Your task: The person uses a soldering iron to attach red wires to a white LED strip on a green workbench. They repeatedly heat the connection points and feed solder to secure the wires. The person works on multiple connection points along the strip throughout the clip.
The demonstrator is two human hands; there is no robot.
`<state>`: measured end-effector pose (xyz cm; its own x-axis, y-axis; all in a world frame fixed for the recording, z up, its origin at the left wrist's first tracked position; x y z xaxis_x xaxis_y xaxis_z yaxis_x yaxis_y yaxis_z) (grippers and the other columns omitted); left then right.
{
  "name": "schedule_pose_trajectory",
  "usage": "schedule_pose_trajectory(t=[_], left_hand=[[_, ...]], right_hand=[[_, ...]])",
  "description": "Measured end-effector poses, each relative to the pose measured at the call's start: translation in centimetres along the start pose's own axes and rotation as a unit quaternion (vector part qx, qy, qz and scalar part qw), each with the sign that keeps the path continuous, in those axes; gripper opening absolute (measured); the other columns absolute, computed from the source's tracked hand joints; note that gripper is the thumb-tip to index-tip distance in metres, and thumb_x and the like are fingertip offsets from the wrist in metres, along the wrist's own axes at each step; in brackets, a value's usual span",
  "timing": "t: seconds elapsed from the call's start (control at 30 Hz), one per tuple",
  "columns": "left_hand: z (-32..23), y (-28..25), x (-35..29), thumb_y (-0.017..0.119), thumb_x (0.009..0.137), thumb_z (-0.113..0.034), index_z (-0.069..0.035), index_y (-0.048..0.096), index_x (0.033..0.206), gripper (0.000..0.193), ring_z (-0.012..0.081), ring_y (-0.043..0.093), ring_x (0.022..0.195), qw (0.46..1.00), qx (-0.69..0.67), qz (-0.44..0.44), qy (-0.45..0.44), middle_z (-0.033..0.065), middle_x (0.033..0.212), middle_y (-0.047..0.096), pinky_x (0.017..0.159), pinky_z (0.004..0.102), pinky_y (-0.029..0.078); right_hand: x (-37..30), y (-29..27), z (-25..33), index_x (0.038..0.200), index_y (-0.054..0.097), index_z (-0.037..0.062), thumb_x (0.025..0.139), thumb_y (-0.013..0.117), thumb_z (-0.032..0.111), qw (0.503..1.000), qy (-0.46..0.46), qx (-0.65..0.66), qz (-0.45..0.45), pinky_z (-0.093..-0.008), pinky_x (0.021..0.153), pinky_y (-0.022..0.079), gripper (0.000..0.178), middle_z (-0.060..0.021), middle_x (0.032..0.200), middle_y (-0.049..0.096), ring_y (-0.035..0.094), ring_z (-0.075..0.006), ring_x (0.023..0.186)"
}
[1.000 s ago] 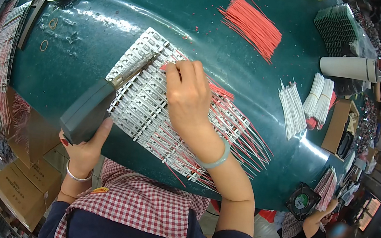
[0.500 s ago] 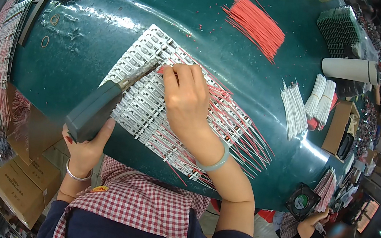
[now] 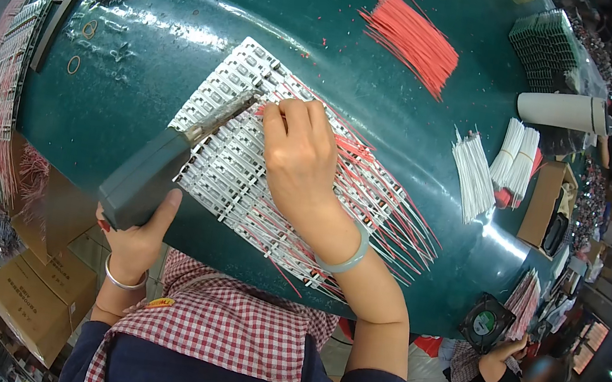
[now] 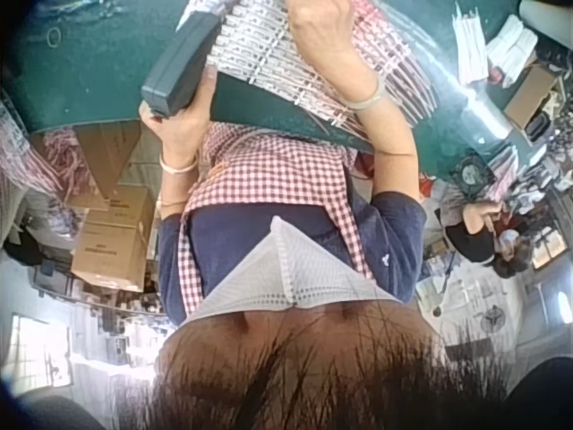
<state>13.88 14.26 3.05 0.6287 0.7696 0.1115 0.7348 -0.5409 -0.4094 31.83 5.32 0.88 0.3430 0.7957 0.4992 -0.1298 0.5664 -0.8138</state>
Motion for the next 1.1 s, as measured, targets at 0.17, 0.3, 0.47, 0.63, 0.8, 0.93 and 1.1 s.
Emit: schedule_pose_trajectory(t=[0.17, 0.3, 0.47, 0.63, 0.8, 0.93, 1.1], left_hand=[[0.2, -0.6, -0.5, 0.077, 0.076, 0.001, 0.005, 0.071, 0.093, 0.019, 0.0152, 0.066, 0.068, 1.0, -0.002, -0.025, 0.016, 0.0103, 0.084, 0.07, 0.062, 0.0259, 0.051], [0.3, -0.9, -0.8, 0.077, 0.075, 0.001, 0.005, 0.071, 0.094, 0.02, 0.0162, 0.067, 0.069, 0.999, -0.007, -0.032, 0.004, 0.0111, 0.085, 0.07, 0.063, 0.0264, 0.052], [0.7, -1.0, -1.2, 0.077, 0.075, 0.002, 0.005, 0.07, 0.095, 0.022, 0.0168, 0.067, 0.07, 0.999, 0.0, -0.033, 0.005, 0.0115, 0.086, 0.07, 0.064, 0.0266, 0.052], [0.5, -0.8, -1.2, 0.077, 0.075, 0.003, 0.006, 0.07, 0.095, 0.021, 0.0166, 0.066, 0.068, 1.0, 0.007, -0.015, 0.005, 0.0109, 0.085, 0.069, 0.062, 0.0267, 0.051], [0.9, -0.5, -1.3, 0.076, 0.075, 0.004, 0.005, 0.069, 0.092, 0.018, 0.0154, 0.064, 0.066, 1.0, -0.017, -0.008, -0.004, 0.01, 0.084, 0.068, 0.06, 0.0261, 0.05], [1.2, -0.3, -1.3, 0.076, 0.076, 0.004, 0.005, 0.069, 0.09, 0.016, 0.0146, 0.064, 0.066, 0.999, -0.028, -0.002, -0.027, 0.0093, 0.083, 0.067, 0.059, 0.0254, 0.049], [1.1, -0.2, -1.2, 0.075, 0.076, 0.004, 0.004, 0.069, 0.09, 0.015, 0.014, 0.062, 0.065, 1.0, -0.016, 0.007, -0.017, 0.0085, 0.081, 0.066, 0.058, 0.0249, 0.048]], right_hand=[[0.0, 0.0, 0.1, 0.093, 0.066, -0.0046, 0.069, 0.065, -0.002, 1.0, 0.001, -0.005, 0.005, -0.0358, 0.067, 0.049, 0.025, -0.012, 0.089, 0.059, 0.056, -0.027, 0.082], [-0.1, -0.2, 0.1, 0.095, 0.066, -0.005, 0.069, 0.066, -0.003, 1.0, -0.002, -0.001, 0.006, -0.0357, 0.067, 0.05, 0.026, -0.0123, 0.089, 0.06, 0.056, -0.0269, 0.082], [-0.4, -0.6, 1.3, 0.096, 0.066, -0.0061, 0.069, 0.066, -0.004, 1.0, -0.012, 0.025, -0.002, -0.0354, 0.066, 0.05, 0.028, -0.0125, 0.09, 0.06, 0.057, -0.0268, 0.082], [-0.7, -0.2, 1.1, 0.097, 0.066, -0.0063, 0.069, 0.065, -0.005, 1.0, -0.006, 0.03, 0.003, -0.0353, 0.066, 0.05, 0.028, -0.0126, 0.09, 0.06, 0.057, -0.027, 0.082], [-0.7, -0.1, 1.1, 0.096, 0.066, -0.006, 0.068, 0.064, -0.005, 1.0, -0.005, 0.023, 0.005, -0.0354, 0.066, 0.05, 0.028, -0.0128, 0.09, 0.059, 0.057, -0.0272, 0.082], [-0.7, 0.0, 1.2, 0.097, 0.067, -0.0052, 0.067, 0.064, -0.007, 1.0, 0.003, 0.018, 0.012, -0.0357, 0.066, 0.05, 0.03, -0.0124, 0.09, 0.06, 0.057, -0.0269, 0.081], [-0.6, -0.1, 1.4, 0.098, 0.068, -0.0037, 0.067, 0.063, -0.01, 1.0, 0.019, 0.011, 0.008, -0.0367, 0.067, 0.05, 0.032, -0.012, 0.089, 0.061, 0.058, -0.0263, 0.081]])
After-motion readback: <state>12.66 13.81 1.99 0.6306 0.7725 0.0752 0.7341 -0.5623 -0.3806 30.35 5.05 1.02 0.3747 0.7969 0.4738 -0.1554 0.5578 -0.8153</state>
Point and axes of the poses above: each hand's wrist, its own x-axis towards the middle knuckle, its own y-axis out of the palm, z = x × y, the point moved 7 cm from there along x, towards the middle knuckle
